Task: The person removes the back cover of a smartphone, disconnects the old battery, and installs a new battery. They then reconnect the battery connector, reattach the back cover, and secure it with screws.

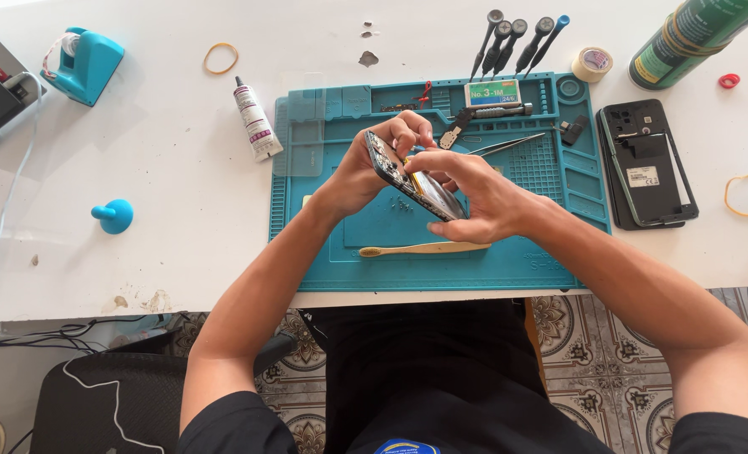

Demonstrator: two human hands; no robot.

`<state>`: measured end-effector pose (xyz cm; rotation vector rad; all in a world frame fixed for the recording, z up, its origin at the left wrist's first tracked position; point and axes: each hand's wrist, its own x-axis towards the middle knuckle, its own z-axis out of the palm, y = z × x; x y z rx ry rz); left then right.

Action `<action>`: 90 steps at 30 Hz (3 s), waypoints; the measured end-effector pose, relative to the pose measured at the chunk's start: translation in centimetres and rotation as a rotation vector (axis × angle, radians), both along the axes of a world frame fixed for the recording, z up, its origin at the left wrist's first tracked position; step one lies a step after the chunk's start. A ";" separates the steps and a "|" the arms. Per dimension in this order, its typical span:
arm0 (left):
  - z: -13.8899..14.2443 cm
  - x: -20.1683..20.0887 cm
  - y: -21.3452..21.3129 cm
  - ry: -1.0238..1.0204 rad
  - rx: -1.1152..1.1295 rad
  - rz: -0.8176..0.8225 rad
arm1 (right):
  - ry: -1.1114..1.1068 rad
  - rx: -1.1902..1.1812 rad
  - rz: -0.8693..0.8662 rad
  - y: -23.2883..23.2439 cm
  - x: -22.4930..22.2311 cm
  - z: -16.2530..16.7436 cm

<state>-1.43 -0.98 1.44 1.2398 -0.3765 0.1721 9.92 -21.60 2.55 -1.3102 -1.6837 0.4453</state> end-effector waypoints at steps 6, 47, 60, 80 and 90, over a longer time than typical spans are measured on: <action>-0.7 -0.1 0.5 -0.094 0.018 0.025 | -0.036 -0.042 -0.019 0.3 0.1 0.1; -0.6 1.3 -0.2 0.274 0.224 0.256 | 0.525 -0.208 -0.340 1.9 2.0 0.3; -0.5 1.7 0.1 0.252 0.006 0.404 | 0.561 -0.246 -0.299 1.9 1.3 0.6; -2.9 3.0 4.3 0.195 -0.338 0.612 | -0.310 -0.063 -0.420 1.5 3.0 0.2; -2.3 2.7 4.5 0.273 -0.349 0.605 | -0.567 -0.120 -0.659 0.2 5.9 1.3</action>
